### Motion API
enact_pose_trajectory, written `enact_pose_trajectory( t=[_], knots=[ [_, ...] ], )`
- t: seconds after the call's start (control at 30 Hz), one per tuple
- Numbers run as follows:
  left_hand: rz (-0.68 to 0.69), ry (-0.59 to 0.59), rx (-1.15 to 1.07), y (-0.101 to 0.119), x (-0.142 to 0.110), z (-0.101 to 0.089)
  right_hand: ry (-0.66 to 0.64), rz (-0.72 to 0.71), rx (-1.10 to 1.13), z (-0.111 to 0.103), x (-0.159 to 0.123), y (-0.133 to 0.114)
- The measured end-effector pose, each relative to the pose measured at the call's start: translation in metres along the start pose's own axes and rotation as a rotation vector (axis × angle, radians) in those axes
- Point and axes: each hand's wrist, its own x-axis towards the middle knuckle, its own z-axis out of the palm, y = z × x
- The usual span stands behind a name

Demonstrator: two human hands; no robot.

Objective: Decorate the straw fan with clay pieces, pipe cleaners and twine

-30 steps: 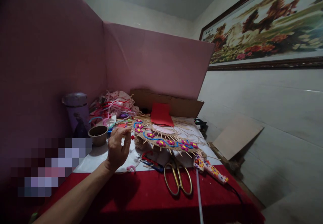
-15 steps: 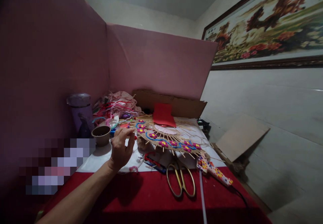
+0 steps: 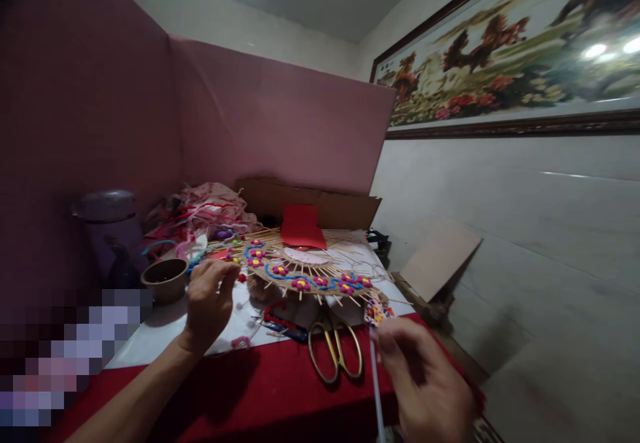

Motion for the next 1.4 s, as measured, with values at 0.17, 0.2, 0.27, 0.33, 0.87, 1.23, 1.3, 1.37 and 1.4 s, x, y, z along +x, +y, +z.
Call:
enact_pose_trajectory(
  t=[0.17,0.2,0.27,0.33,0.87,1.23,1.3,1.37,1.4],
  knots=[
    [-0.115,0.042,0.015,-0.006,0.0,0.002,-0.354,0.074,-0.107,0.015,0.059,0.011],
    [-0.149,0.052,0.006,-0.007,0.0,0.002,-0.379,0.063,-0.156,0.017,0.066,0.015],
    [-0.251,0.07,-0.019,-0.011,0.0,0.003,-0.37,-0.011,-0.283,0.02,0.076,0.022],
    [-0.374,0.07,-0.037,-0.013,0.0,0.004,-0.349,-0.168,-0.441,0.023,0.082,0.026],
    [-1.337,-0.083,-0.606,-0.012,0.01,0.011,-0.639,-0.685,-1.127,0.066,0.109,0.041],
    [-1.334,0.001,-0.957,-0.018,0.007,0.017,-0.581,-0.823,-1.31,0.077,0.114,0.037],
    [-1.297,0.029,-0.976,-0.019,0.006,0.017,-0.544,-0.861,-1.283,0.077,0.114,0.038],
    [-1.261,0.035,-0.994,-0.019,0.005,0.016,-0.515,-0.91,-1.254,0.075,0.115,0.037],
    [-1.241,0.033,-1.001,-0.018,0.005,0.015,-0.501,-0.934,-1.244,0.074,0.115,0.037]
  ],
)
